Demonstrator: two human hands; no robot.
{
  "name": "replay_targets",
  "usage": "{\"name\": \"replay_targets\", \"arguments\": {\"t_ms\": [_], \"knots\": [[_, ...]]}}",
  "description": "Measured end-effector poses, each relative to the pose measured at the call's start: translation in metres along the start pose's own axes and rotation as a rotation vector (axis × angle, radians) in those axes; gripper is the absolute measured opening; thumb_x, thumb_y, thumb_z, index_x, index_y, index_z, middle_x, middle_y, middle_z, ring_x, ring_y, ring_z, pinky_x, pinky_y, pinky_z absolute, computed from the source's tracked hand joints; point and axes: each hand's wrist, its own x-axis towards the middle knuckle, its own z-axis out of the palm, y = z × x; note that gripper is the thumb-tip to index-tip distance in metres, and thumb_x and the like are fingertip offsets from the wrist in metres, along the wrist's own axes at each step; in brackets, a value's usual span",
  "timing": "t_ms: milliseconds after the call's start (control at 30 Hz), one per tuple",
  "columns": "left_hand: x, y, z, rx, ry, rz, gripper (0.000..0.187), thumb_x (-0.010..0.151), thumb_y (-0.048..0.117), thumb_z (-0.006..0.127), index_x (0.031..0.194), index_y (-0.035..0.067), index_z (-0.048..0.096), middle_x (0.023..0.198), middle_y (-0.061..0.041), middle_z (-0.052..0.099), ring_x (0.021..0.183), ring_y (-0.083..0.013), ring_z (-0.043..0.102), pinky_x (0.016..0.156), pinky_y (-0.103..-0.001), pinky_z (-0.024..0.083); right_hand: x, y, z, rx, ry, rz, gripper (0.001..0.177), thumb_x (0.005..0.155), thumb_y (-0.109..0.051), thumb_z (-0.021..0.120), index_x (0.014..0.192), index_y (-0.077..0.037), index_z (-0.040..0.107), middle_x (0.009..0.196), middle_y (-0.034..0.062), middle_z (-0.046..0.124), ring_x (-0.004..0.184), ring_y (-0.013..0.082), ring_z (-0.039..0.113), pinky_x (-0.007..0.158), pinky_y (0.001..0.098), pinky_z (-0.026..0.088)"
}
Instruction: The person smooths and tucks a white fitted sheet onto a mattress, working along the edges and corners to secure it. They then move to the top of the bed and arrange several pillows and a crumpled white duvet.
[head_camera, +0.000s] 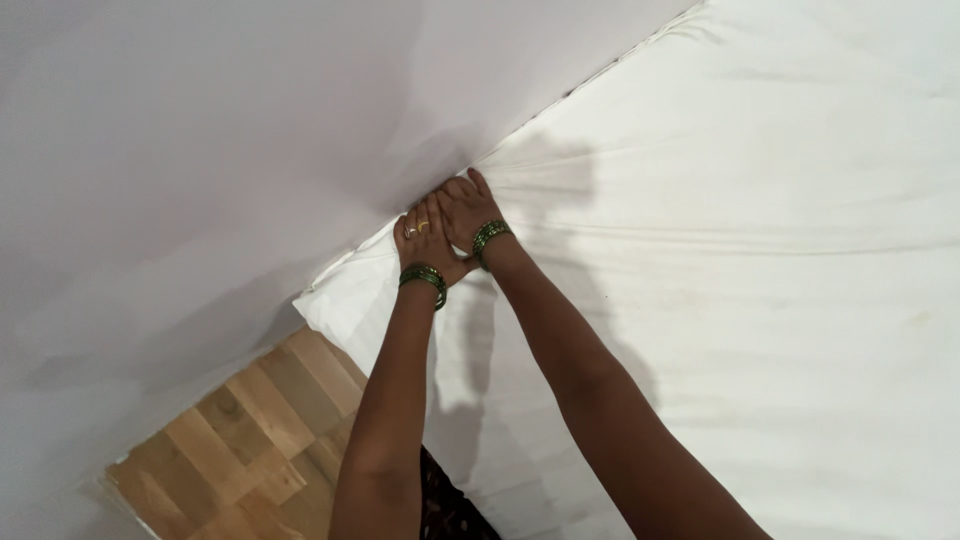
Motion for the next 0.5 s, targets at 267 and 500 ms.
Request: {"name": "replay_targets", "arguments": {"t_ms": [267,500], "knots": [[-0.004,0.001,-0.008,0.050,-0.073,-0.008,0.149,0.063,0.080,0.076,0.163,0.009,-0.008,0.169,-0.015,0.008,0.155,-0.0306,0.004,0.122,-0.051,0.000,-0.017,0.006,0.007,0.094,0.229,-0.109,0.040,0.092,-0.014,0.058,0.130,-0.003,0.063,0.133,0.0102,0.060,0.138,0.0244,0.047,0.128,0.0526,0.019],[-0.008,-0.002,-0.006,-0.001,0.016,0.035,0.137,0.064,0.087,0.070,0.164,0.018,0.007,0.168,-0.015,0.017,0.153,-0.0356,0.014,0.121,-0.055,0.009,-0.062,0.042,-0.004,0.159,0.488,-0.014,0.043,0.102,-0.019,0.060,0.143,-0.006,0.056,0.152,0.0127,0.051,0.151,0.0283,0.037,0.130,0.0514,0.024]]}}
